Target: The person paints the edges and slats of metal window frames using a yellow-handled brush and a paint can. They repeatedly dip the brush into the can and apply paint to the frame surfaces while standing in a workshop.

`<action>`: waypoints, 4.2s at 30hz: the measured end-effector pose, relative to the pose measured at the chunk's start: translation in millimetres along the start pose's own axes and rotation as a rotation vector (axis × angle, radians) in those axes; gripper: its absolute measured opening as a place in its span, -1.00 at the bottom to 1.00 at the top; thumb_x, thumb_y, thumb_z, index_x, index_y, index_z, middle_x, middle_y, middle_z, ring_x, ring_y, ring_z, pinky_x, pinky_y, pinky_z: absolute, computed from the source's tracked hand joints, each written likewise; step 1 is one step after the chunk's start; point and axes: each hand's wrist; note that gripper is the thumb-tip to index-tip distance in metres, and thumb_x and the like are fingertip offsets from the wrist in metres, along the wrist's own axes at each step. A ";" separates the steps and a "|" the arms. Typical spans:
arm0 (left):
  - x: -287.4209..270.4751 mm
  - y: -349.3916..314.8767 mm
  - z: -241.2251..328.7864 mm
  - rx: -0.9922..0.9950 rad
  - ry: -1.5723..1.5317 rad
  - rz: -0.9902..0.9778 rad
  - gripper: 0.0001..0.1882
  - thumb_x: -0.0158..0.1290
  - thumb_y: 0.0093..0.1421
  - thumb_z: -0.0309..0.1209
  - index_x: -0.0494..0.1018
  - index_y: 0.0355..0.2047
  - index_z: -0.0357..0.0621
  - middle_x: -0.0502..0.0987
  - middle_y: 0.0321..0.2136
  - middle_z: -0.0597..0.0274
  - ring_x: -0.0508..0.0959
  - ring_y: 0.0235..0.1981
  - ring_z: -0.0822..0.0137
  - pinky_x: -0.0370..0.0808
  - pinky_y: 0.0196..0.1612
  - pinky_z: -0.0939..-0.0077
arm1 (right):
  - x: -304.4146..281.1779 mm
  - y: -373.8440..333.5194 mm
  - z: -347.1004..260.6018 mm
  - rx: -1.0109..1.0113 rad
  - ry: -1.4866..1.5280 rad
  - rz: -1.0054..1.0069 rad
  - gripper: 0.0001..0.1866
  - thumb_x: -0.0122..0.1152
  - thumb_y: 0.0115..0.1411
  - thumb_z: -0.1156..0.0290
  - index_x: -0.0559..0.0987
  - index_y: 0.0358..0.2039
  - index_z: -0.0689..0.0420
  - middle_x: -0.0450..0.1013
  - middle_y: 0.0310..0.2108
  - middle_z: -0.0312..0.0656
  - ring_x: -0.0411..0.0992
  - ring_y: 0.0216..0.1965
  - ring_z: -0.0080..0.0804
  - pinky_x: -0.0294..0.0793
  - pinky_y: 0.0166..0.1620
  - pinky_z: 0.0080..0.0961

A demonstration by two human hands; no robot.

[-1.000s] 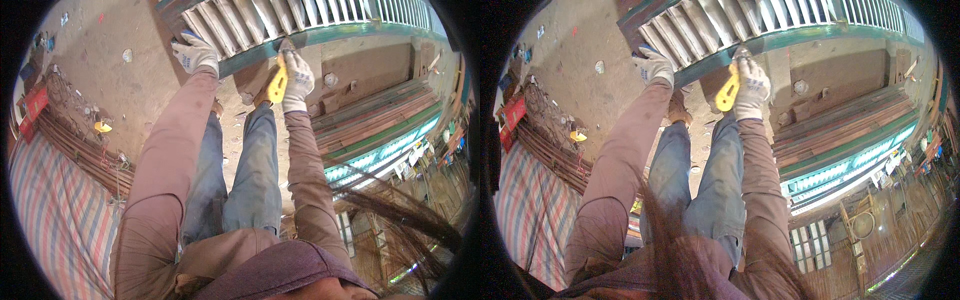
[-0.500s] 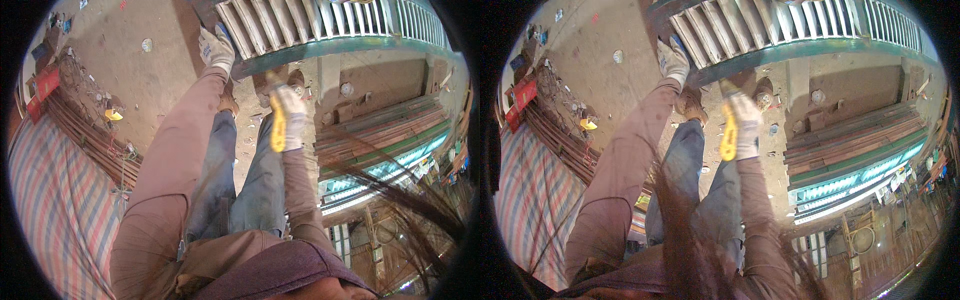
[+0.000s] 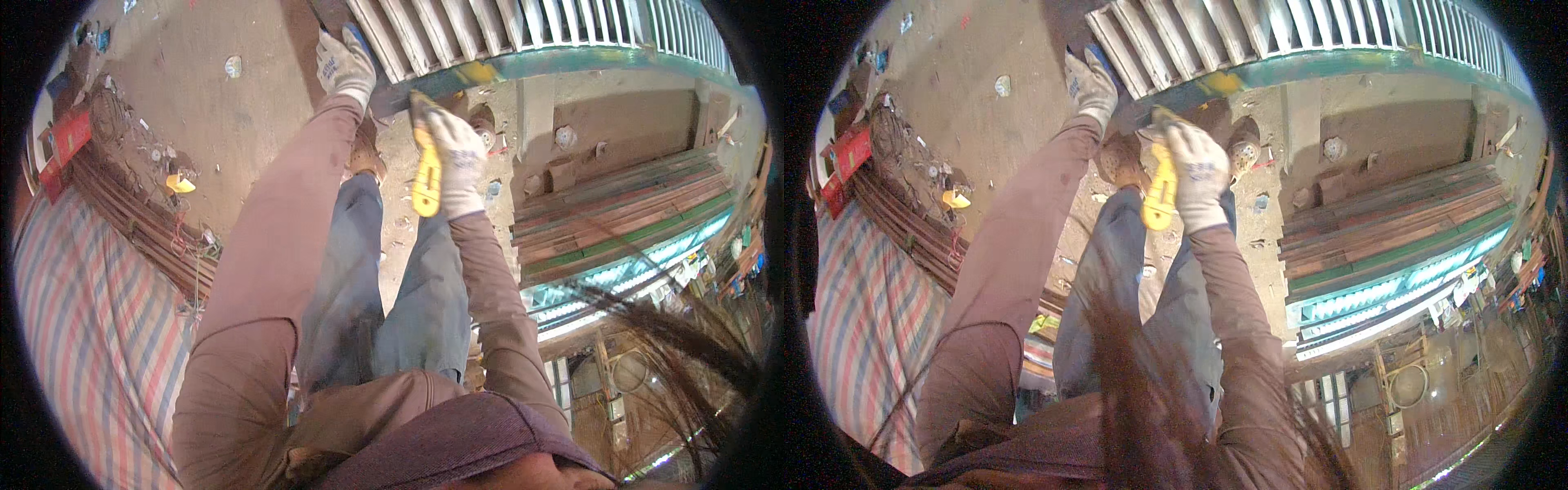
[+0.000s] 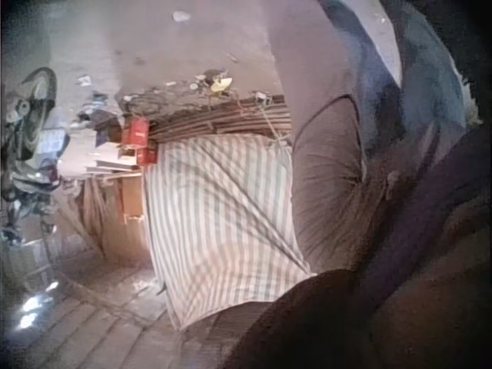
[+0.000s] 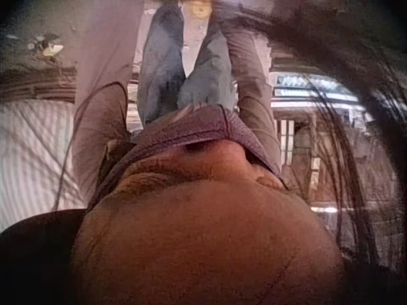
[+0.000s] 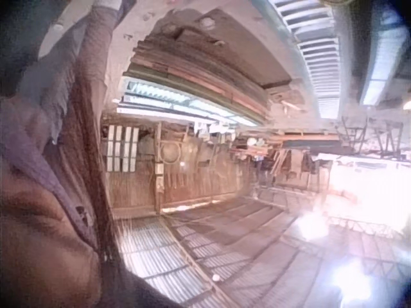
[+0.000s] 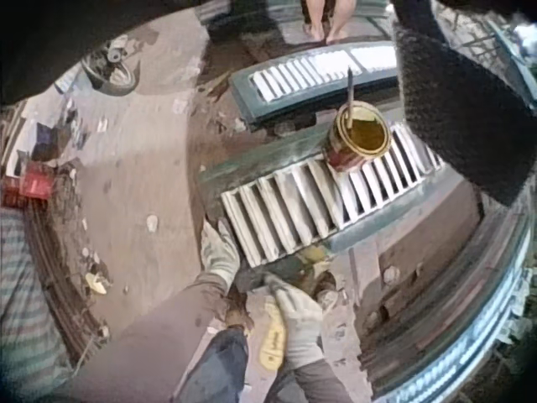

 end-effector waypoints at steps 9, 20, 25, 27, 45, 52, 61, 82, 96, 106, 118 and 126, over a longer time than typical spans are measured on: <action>-14.6 6.4 0.7 0.069 0.084 -0.141 -0.33 -0.25 0.34 0.04 0.14 0.20 -0.30 0.39 0.07 -0.21 0.42 0.06 -0.20 0.38 0.08 0.06 | -2.7 18.1 60.3 0.301 -0.327 -0.002 -0.58 0.09 0.15 0.37 0.50 0.07 -0.07 0.49 0.01 -0.21 0.46 0.01 -0.26 0.46 0.00 -0.35; -27.8 48.4 3.4 0.025 0.416 -0.694 -0.11 -0.35 0.25 0.25 -0.04 0.30 -0.26 0.28 0.20 -0.25 0.28 0.21 -0.28 0.15 0.27 -0.05 | 46.3 -25.1 -79.2 -0.015 -0.214 -0.133 -0.54 0.11 0.04 0.33 0.49 0.00 0.08 0.43 -0.01 -0.16 0.39 0.05 -0.17 0.38 -0.01 -0.21; -2.9 64.9 -37.7 -0.018 0.485 -0.617 -0.09 -0.37 0.25 0.27 -0.10 0.33 -0.24 0.19 0.24 -0.31 0.17 0.28 -0.29 0.05 0.32 -0.07 | 33.6 -55.3 -88.5 -0.065 0.049 -0.167 -0.58 0.13 0.04 0.35 0.54 -0.03 -0.02 0.48 -0.01 -0.26 0.44 -0.02 -0.28 0.42 0.00 -0.32; -8.2 56.5 3.4 -0.095 0.407 -0.751 -0.05 -0.43 0.24 0.30 -0.22 0.38 -0.20 0.05 0.32 -0.29 0.04 0.35 -0.20 -0.04 0.35 -0.04 | 23.7 -48.6 -60.3 -0.024 -0.089 -0.060 -0.61 0.16 0.03 0.35 0.56 -0.06 -0.04 0.49 -0.03 -0.28 0.45 -0.02 -0.30 0.43 -0.01 -0.35; 67.6 83.1 -61.1 -0.062 0.425 -0.653 -0.35 -0.38 0.36 0.09 0.08 0.34 0.04 0.19 0.28 0.16 0.14 0.29 0.02 0.07 0.29 -0.09 | 9.1 13.5 -47.7 -0.192 -0.138 0.024 -0.67 0.13 0.06 0.35 0.56 -0.11 -0.02 0.49 -0.07 -0.33 0.45 -0.01 -0.36 0.44 -0.02 -0.36; 76.3 89.5 -64.0 -0.123 0.403 -0.621 -0.34 -0.32 0.33 0.13 0.06 0.34 0.10 0.30 0.22 0.36 0.25 0.25 0.04 0.11 0.28 -0.04 | 29.5 0.1 -53.4 -0.336 -0.124 -0.117 -0.66 0.10 0.07 0.34 0.53 -0.09 -0.01 0.46 -0.03 -0.30 0.43 0.00 -0.35 0.42 0.01 -0.32; 67.9 92.9 -65.8 -0.120 0.364 -0.718 -0.11 -0.32 0.27 0.23 -0.15 0.39 -0.13 0.15 0.28 -0.25 0.07 0.36 -0.06 0.15 0.25 -0.15 | -4.5 -10.8 -22.0 -0.208 -0.143 -0.058 -0.57 0.17 0.02 0.33 0.52 -0.03 -0.03 0.47 -0.05 -0.29 0.44 -0.01 -0.32 0.43 -0.03 -0.32; 43.3 93.3 -60.4 1.375 2.019 -0.685 -0.27 -0.41 0.39 -0.01 0.08 0.23 -0.54 0.37 0.05 -0.46 0.42 0.00 -0.42 0.33 0.12 -0.25 | 89.8 -16.9 -20.2 1.338 2.006 0.779 -0.70 0.10 0.32 0.34 0.46 0.02 0.15 0.50 -0.03 -0.14 0.48 -0.05 -0.22 0.53 0.03 -0.21; 46.3 111.5 -86.7 0.460 0.853 -0.769 -0.06 -0.41 0.33 0.13 -0.21 0.19 -0.74 0.38 -0.03 -0.58 0.41 0.01 -0.42 0.27 0.15 -0.18 | 38.2 -41.8 -49.9 1.017 1.109 0.059 -0.70 0.17 0.31 0.30 0.58 -0.11 0.28 0.54 -0.25 -0.20 0.48 -0.20 -0.51 0.46 -0.05 -0.57; -63.5 -32.2 -108.4 0.143 -0.235 -0.519 -0.28 -0.26 0.37 -0.01 -0.07 0.35 -0.26 0.24 0.23 -0.24 0.17 0.29 -0.17 0.10 0.33 0.16 | 24.9 -8.8 -39.5 -0.047 -0.005 0.073 -0.59 0.20 0.05 0.33 0.55 -0.03 -0.01 0.52 -0.05 -0.23 0.49 -0.05 -0.27 0.48 -0.05 -0.35; -173.2 -290.1 -283.0 -0.510 -0.229 -0.707 -0.51 -0.12 0.34 -0.21 0.27 0.19 -0.22 0.36 0.15 -0.08 0.35 0.18 -0.01 0.26 0.23 0.25 | 37.8 14.3 -45.8 -0.150 -0.238 0.033 -0.58 0.14 0.11 0.33 0.51 0.03 0.01 0.47 0.01 -0.19 0.43 0.04 -0.23 0.40 0.02 -0.27; -141.4 -309.0 -251.1 -0.136 -0.088 -0.628 -0.50 -0.10 0.31 -0.17 0.34 0.10 -0.30 0.43 0.04 -0.22 0.40 0.10 -0.12 0.28 0.20 0.14 | 28.5 -23.6 -65.1 -0.323 -0.152 -0.193 -0.57 0.16 0.09 0.35 0.51 0.02 -0.06 0.46 0.02 -0.30 0.45 0.01 -0.30 0.43 0.03 -0.31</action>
Point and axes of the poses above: each hand's wrist, its own y-axis towards the middle knuckle, its own x-axis out of the palm, z = x × y
